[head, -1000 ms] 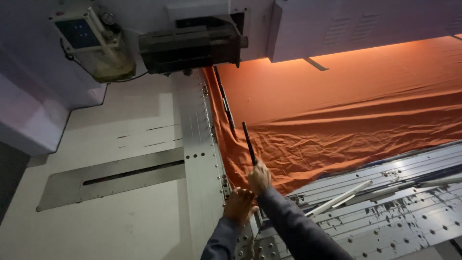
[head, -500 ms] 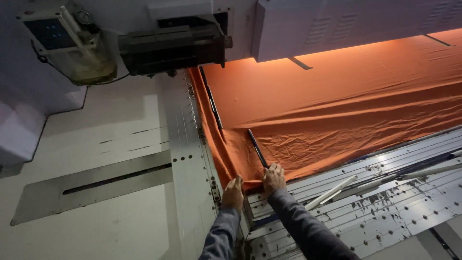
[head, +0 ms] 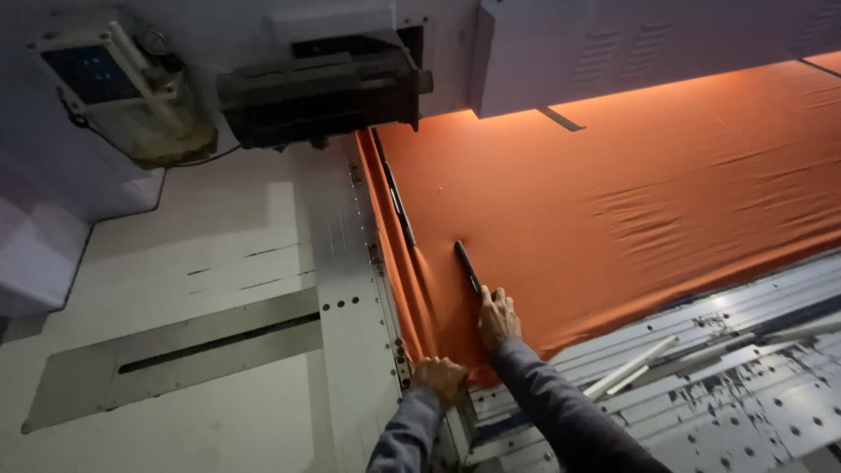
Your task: Securing the edges of a large orange fabric sheet into a machine track using small plastic strips.
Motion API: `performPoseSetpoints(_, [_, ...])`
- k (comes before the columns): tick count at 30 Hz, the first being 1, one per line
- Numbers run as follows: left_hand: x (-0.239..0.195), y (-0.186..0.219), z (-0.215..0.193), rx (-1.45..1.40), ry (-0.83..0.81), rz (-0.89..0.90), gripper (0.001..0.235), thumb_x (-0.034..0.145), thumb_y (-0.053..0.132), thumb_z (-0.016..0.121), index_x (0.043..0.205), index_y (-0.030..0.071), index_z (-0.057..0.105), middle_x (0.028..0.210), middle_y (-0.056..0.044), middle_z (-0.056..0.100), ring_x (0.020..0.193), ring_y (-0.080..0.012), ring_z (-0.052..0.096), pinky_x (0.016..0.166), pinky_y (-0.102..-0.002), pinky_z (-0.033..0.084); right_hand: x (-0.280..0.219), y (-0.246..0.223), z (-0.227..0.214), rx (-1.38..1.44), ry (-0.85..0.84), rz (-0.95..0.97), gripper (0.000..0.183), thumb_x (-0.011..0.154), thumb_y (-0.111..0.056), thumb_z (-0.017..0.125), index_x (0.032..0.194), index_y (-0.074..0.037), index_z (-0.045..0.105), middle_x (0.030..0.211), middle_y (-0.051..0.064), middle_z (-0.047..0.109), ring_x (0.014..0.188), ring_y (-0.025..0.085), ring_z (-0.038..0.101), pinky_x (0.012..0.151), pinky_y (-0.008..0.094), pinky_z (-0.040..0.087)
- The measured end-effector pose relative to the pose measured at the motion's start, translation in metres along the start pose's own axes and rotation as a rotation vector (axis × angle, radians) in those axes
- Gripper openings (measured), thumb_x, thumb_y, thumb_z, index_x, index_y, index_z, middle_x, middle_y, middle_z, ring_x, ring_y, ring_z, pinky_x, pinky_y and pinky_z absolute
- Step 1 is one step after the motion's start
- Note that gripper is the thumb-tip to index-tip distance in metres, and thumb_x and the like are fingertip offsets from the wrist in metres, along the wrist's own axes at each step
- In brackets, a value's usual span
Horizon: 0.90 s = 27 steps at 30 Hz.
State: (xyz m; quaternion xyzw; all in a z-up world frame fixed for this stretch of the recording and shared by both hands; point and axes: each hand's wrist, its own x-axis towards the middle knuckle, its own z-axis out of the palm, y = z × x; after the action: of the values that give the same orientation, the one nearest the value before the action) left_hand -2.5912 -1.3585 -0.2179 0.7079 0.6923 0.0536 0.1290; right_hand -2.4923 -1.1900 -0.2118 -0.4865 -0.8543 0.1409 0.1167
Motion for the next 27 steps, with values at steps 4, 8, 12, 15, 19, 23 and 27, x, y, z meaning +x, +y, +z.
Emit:
performPoseSetpoints(4, [-0.007,0.001,-0.001,-0.016,0.017,0.021,0.033,0.095,0.042,0.056,0.084,0.018,0.077,0.081,-0.011,0.075,0.071,-0.0342,0.072,0.061,-0.053,0.056,0.002,-0.021,0.01,0.128,0.024,-0.059,0.063,0.09,-0.01,0.05,0.152,-0.019,0.042,0.119,0.017,0.052,0.109,0.043,0.052,0.086,0.061,0.051])
performPoseSetpoints(8, [-0.005,-0.003,0.02,0.086,-0.109,-0.003,0.06,0.099,0.058,0.042,0.088,0.013,0.078,0.086,-0.013,0.075,0.074,-0.0348,0.072,0.059,-0.054,0.053,0.001,-0.039,0.028,0.251,0.086,-0.198,0.057,0.093,-0.012,0.058,0.147,-0.025,0.051,0.114,0.015,0.056,0.102,0.04,0.055,0.086,0.055,0.052])
performPoseSetpoints(12, [-0.004,-0.01,0.043,0.071,0.017,-0.009,0.066,0.102,0.062,0.044,0.066,0.015,0.072,0.064,-0.011,0.07,0.051,-0.0296,0.067,0.048,-0.048,0.049,-0.001,-0.052,0.04,0.3,0.142,-0.266,0.062,0.093,-0.015,0.054,0.154,-0.023,0.046,0.113,0.015,0.056,0.099,0.04,0.058,0.093,0.051,0.05])
performPoseSetpoints(15, [-0.005,-0.008,0.045,0.099,-0.049,0.006,0.06,0.103,0.06,0.047,0.071,0.018,0.075,0.071,-0.01,0.074,0.057,-0.029,0.07,0.05,-0.046,0.052,-0.01,-0.062,0.037,0.323,0.092,-0.212,0.056,0.096,-0.018,0.055,0.151,-0.024,0.048,0.114,0.014,0.056,0.102,0.039,0.058,0.092,0.052,0.051])
performPoseSetpoints(19, [-0.011,-0.008,0.049,0.065,0.044,-0.004,0.058,0.103,0.056,0.052,0.065,0.019,0.076,0.062,-0.004,0.073,0.046,-0.0247,0.067,0.047,-0.044,0.052,-0.015,-0.077,0.036,0.316,0.017,-0.129,0.055,0.097,-0.02,0.054,0.152,-0.022,0.047,0.119,0.017,0.052,0.108,0.042,0.055,0.093,0.056,0.049])
performPoseSetpoints(23, [-0.005,-0.018,0.067,0.027,0.15,0.097,0.046,0.097,0.042,0.06,0.055,0.023,0.065,0.054,0.004,0.067,0.038,-0.0208,0.057,0.041,-0.044,0.049,-0.015,-0.083,0.037,0.275,0.043,-0.141,0.053,0.1,-0.016,0.05,0.153,-0.018,0.045,0.121,0.017,0.048,0.109,0.041,0.054,0.088,0.057,0.051])
performPoseSetpoints(27, [0.005,-0.035,0.108,0.039,0.129,0.168,0.049,0.091,0.06,0.059,0.057,0.025,0.065,0.058,0.004,0.068,0.046,-0.0218,0.064,0.045,-0.044,0.048,-0.026,-0.092,0.016,0.302,-0.035,-0.112,0.07,0.093,-0.002,0.046,0.158,-0.025,0.035,0.115,0.018,0.045,0.104,0.043,0.053,0.087,0.056,0.051])
